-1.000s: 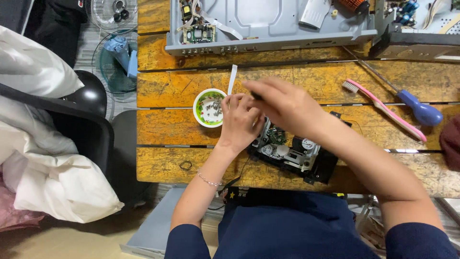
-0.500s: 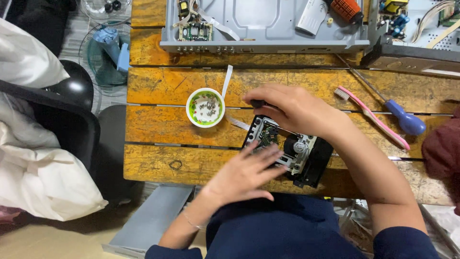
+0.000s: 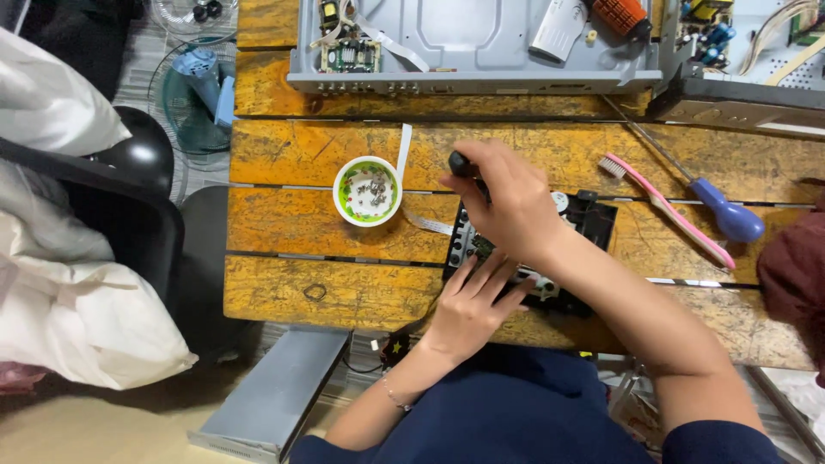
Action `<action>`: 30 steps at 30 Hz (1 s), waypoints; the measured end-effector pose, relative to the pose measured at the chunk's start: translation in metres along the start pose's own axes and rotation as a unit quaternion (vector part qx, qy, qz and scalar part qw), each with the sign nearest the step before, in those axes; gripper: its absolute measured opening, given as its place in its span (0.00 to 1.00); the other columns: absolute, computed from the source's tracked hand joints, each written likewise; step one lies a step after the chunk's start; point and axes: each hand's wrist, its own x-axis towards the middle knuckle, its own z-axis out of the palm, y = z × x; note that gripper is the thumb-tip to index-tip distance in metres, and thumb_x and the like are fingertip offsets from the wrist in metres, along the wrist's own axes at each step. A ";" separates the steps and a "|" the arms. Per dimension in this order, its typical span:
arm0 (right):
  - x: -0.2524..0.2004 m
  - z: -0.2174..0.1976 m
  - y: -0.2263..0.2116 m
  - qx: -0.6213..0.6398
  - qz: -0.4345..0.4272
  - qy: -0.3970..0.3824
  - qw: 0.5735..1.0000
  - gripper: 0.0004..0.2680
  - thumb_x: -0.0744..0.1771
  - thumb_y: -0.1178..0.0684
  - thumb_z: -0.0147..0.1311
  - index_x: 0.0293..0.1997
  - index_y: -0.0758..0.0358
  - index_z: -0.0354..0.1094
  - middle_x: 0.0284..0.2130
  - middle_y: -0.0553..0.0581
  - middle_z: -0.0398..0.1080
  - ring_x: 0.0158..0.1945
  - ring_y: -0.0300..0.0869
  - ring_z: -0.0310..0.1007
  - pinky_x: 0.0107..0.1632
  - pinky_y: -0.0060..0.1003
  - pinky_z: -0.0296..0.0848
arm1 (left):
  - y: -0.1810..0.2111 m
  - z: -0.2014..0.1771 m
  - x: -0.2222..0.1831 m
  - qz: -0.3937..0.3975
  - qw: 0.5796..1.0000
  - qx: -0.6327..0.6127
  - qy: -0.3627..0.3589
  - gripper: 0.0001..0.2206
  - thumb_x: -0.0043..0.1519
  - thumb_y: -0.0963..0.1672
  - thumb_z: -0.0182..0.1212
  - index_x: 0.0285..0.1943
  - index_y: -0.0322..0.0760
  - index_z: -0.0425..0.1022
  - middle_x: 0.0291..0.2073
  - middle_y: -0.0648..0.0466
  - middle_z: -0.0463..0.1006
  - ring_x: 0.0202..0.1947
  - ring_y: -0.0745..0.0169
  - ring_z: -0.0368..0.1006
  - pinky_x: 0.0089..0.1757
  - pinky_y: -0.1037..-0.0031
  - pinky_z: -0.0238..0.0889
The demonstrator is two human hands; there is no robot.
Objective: Repairing a disc drive mechanism by removing screws and manipulating internal components
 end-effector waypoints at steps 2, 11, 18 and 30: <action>-0.005 0.005 -0.003 -0.017 -0.007 0.021 1.000 0.13 0.66 0.54 0.64 0.54 0.64 0.69 0.32 0.54 0.69 0.33 0.46 0.76 0.37 0.37 0.78 | 0.005 0.006 0.000 -0.006 1.000 0.001 0.017 0.18 0.56 0.54 0.65 0.52 0.52 0.77 0.50 0.53 0.78 0.58 0.55 0.73 0.59 0.57 0.65; 0.026 -0.027 -0.003 0.146 -0.019 -0.079 0.986 0.15 0.66 0.70 0.57 0.58 0.69 0.67 0.46 0.66 0.67 0.48 0.61 0.73 0.47 0.46 0.75 | 0.019 0.011 0.009 -0.060 0.996 0.018 0.066 0.12 0.62 0.53 0.57 0.49 0.52 0.76 0.53 0.52 0.79 0.60 0.54 0.74 0.59 0.55 0.64; 0.028 -0.046 0.005 0.135 -0.047 -0.195 0.970 0.18 0.65 0.77 0.44 0.59 0.72 0.67 0.50 0.68 0.69 0.52 0.53 0.73 0.55 0.42 0.75 | 0.018 0.010 -0.003 -0.049 0.998 0.020 -0.046 0.22 0.68 0.52 0.67 0.68 0.50 0.68 0.70 0.51 0.66 0.70 0.54 0.67 0.61 0.56 0.66; -0.009 0.001 -0.015 -0.082 -0.088 -0.103 0.987 0.24 0.69 0.74 0.47 0.74 0.67 0.51 0.47 0.68 0.65 0.41 0.53 0.74 0.25 0.45 0.72 | 0.019 0.014 0.007 -0.077 0.996 -0.033 0.033 0.08 0.66 0.49 0.60 0.44 0.48 0.82 0.45 0.50 0.80 0.53 0.48 0.75 0.58 0.54 0.62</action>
